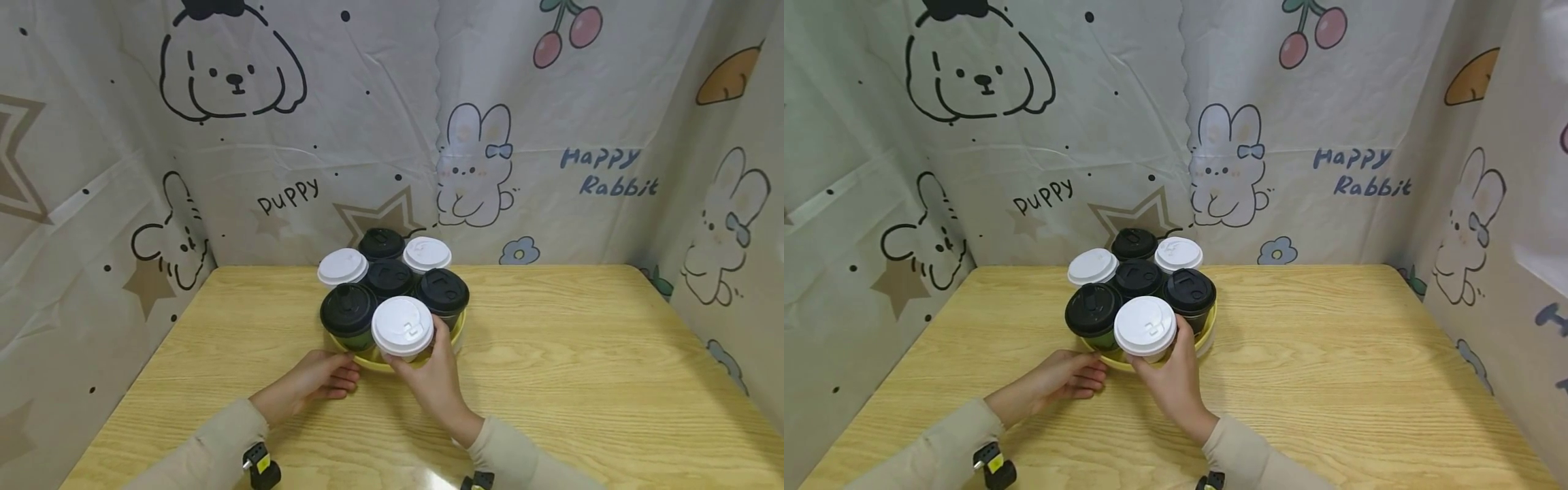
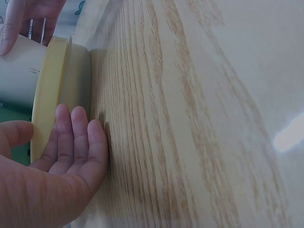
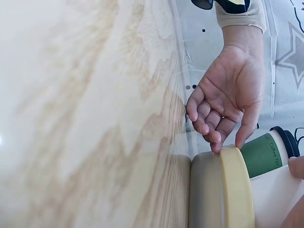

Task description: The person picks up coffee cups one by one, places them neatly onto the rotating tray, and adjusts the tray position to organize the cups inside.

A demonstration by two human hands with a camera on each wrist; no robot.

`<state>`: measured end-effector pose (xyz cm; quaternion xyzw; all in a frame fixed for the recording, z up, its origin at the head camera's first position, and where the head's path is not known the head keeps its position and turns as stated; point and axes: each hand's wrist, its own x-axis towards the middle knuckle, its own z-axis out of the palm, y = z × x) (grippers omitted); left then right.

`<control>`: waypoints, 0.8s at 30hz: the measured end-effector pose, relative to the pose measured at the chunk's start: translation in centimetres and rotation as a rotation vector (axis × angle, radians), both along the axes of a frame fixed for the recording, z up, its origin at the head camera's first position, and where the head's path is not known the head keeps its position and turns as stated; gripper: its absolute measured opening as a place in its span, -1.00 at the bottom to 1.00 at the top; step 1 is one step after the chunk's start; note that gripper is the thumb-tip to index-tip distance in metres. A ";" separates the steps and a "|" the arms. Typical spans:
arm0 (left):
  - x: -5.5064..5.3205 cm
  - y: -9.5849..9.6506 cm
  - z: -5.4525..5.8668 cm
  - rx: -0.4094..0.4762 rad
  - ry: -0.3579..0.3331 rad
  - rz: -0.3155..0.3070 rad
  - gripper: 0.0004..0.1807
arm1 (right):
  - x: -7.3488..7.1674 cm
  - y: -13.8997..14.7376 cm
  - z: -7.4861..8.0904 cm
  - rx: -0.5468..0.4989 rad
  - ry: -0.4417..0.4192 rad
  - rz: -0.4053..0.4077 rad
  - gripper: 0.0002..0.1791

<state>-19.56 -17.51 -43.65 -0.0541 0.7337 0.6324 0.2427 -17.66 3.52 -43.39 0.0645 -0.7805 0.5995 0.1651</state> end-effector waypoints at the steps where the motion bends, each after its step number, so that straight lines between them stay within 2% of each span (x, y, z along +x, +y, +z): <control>1: 0.0 0.0 0.0 0.003 0.000 -0.002 -0.58 | 0.0 0.0 0.0 -0.001 -0.002 -0.001 -0.02; 12: 0.1 0.0 0.1 -0.008 -0.007 0.005 -0.58 | 0.2 0.5 0.0 0.028 -0.006 0.008 -0.03; 24: 0.0 -0.1 -0.1 0.021 0.003 -0.014 -0.57 | 0.1 0.8 0.1 0.044 -0.023 0.020 -0.04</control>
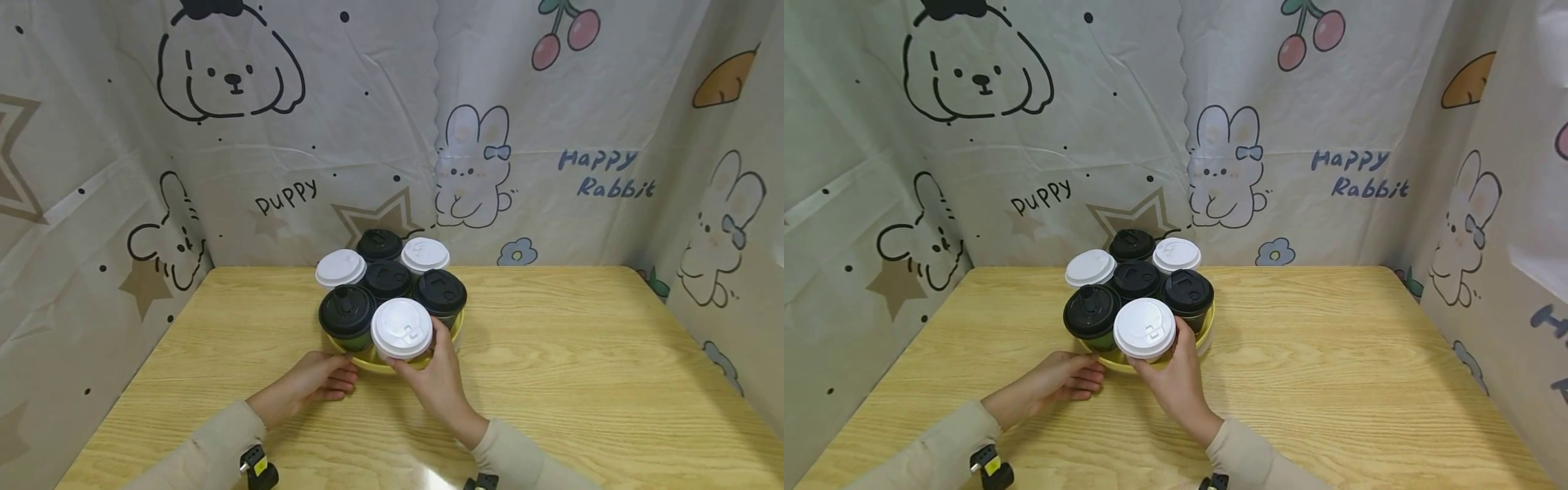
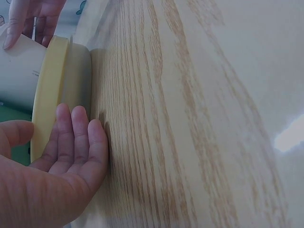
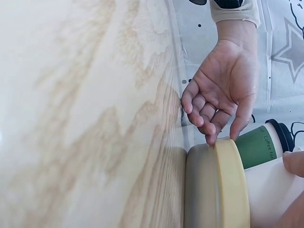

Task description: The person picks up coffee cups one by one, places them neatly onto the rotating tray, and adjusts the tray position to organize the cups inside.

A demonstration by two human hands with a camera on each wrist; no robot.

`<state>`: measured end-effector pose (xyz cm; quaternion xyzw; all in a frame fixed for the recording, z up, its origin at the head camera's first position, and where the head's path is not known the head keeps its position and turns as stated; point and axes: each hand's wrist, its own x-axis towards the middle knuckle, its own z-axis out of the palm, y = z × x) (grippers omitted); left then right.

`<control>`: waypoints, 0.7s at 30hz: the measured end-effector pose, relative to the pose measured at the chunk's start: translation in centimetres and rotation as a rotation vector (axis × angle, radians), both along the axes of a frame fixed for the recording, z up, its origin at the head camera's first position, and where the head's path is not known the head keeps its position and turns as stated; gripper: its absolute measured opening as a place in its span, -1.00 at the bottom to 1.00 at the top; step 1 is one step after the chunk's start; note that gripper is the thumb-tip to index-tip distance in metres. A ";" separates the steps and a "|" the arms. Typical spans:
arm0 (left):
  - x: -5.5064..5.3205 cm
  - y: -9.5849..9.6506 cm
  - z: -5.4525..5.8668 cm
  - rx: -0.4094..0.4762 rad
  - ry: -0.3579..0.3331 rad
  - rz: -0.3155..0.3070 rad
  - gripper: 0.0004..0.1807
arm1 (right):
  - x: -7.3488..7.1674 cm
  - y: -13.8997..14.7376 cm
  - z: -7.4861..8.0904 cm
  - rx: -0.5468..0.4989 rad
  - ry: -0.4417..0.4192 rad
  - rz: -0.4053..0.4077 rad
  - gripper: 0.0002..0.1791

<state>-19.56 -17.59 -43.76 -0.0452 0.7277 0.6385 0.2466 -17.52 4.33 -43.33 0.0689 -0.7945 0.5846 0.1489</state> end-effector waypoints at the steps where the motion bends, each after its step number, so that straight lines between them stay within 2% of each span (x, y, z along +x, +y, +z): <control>1: 0.0 0.0 0.0 -0.001 0.000 0.001 -0.57 | 0.0 0.0 0.0 0.001 -0.001 0.001 -0.04; 21: 0.0 0.1 0.1 -0.020 -0.003 0.015 -0.57 | 0.1 0.5 0.2 0.010 -0.015 0.049 -0.06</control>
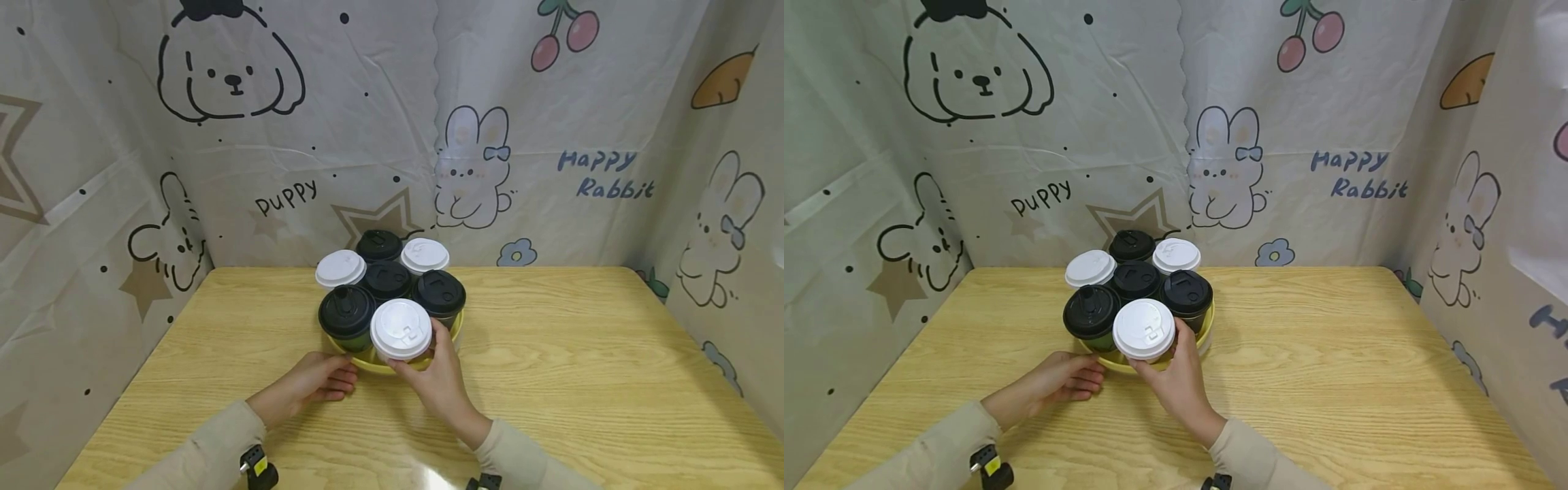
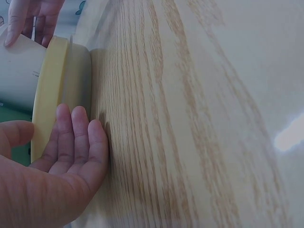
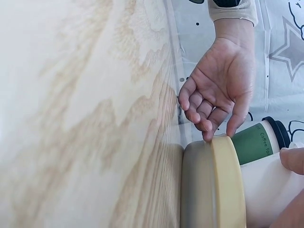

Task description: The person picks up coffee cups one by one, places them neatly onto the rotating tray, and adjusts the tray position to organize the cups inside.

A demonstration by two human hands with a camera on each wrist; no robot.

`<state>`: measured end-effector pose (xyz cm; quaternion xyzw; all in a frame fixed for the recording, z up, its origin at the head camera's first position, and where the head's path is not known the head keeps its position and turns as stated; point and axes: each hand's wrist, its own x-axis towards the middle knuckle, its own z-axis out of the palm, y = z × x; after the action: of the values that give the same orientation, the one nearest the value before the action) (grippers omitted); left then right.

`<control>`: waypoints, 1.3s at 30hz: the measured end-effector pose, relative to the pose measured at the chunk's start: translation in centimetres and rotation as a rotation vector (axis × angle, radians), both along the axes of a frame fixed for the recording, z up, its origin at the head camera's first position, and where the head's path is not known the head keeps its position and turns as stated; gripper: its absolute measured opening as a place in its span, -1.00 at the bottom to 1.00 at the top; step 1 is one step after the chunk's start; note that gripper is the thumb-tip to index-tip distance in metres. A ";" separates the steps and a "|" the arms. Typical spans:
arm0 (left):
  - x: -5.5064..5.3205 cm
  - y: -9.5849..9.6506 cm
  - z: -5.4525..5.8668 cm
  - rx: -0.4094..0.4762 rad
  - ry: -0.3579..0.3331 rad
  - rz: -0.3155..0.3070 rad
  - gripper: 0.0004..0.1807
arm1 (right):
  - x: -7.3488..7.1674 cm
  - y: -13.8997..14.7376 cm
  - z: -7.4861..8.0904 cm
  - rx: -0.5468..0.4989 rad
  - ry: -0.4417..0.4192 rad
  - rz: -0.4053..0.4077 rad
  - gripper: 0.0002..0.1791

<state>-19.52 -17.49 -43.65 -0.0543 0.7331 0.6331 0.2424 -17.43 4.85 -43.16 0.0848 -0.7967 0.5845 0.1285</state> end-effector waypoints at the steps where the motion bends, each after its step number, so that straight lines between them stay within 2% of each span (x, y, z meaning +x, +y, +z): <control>1: 0.0 0.0 0.0 0.002 -0.001 -0.001 -0.57 | 0.0 0.0 0.0 0.001 0.000 0.004 -0.06; 10: -0.2 0.0 0.0 0.012 -0.004 -0.027 -0.56 | 0.0 0.4 0.2 0.020 -0.002 0.020 -0.05; 16: -0.4 0.0 0.0 -0.002 0.003 -0.022 -0.58 | 0.1 0.9 0.3 0.009 0.003 0.042 -0.04; 31: -0.5 -0.2 0.1 -0.039 0.015 -0.023 -0.61 | 0.3 2.8 0.8 0.094 -0.040 0.076 -0.16; 33: -0.5 -0.4 0.3 -0.044 0.018 -0.059 -0.61 | 0.5 3.4 1.1 0.110 -0.049 0.079 -0.20; 35: -0.5 -1.0 1.0 -0.066 0.043 -0.131 -0.58 | 0.6 4.3 1.4 0.143 -0.040 0.101 -0.28; 37: -0.6 -1.9 2.1 -0.129 0.096 -0.221 -0.57 | 0.7 5.3 1.7 0.190 -0.011 0.133 -0.37; 39: -0.8 -2.9 3.5 -0.232 0.173 -0.310 -0.56 | 0.7 6.7 2.2 0.251 0.039 0.161 -0.45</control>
<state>-20.30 -20.38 -40.12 0.0862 0.8188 0.5017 0.2652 -16.77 11.53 -40.97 0.1749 -0.8515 0.4869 0.0852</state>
